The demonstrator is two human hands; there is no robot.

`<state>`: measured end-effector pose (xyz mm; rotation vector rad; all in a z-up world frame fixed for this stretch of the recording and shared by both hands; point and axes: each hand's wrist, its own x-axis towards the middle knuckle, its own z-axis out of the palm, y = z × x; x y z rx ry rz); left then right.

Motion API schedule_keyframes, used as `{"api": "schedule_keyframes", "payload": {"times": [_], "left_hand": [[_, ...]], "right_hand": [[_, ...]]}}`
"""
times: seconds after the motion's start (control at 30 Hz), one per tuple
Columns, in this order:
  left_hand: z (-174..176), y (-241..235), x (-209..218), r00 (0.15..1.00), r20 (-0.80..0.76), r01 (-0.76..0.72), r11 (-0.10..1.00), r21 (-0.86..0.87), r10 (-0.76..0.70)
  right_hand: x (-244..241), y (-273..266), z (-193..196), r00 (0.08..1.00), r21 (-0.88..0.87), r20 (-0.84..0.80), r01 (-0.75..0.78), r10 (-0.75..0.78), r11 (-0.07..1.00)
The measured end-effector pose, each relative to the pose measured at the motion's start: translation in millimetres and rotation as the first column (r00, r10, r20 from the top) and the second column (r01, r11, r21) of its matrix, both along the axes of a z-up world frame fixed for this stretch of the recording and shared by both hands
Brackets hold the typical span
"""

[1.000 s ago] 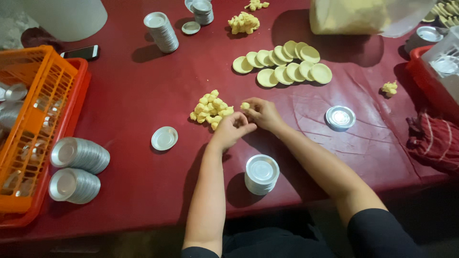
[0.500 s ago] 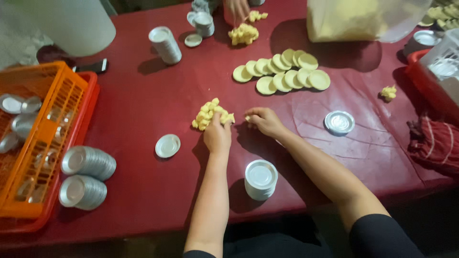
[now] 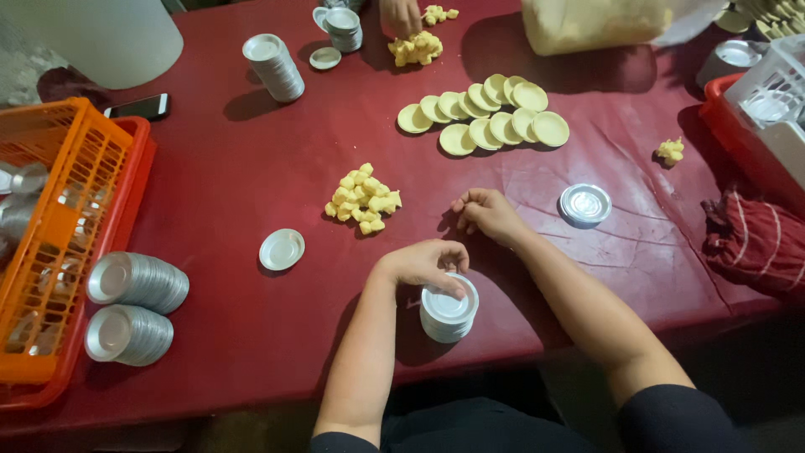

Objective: The person places small yellow dough pieces into shallow white plastic cups and presses them into shape. They repeat this process, stacking the filled cups on the table.

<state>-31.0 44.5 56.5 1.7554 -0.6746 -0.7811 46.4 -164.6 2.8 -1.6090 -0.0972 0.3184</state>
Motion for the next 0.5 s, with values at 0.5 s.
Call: {"api": "schedule_keyframes", "payload": {"times": [0.5], "left_hand": [[-67, -25, 36, 0.676, -0.154, -0.737, 0.667, -0.111, 0.721]], "right_hand": [[3, -12, 16, 0.970, -0.117, 0.243, 0.058, -0.028, 0.991]]}}
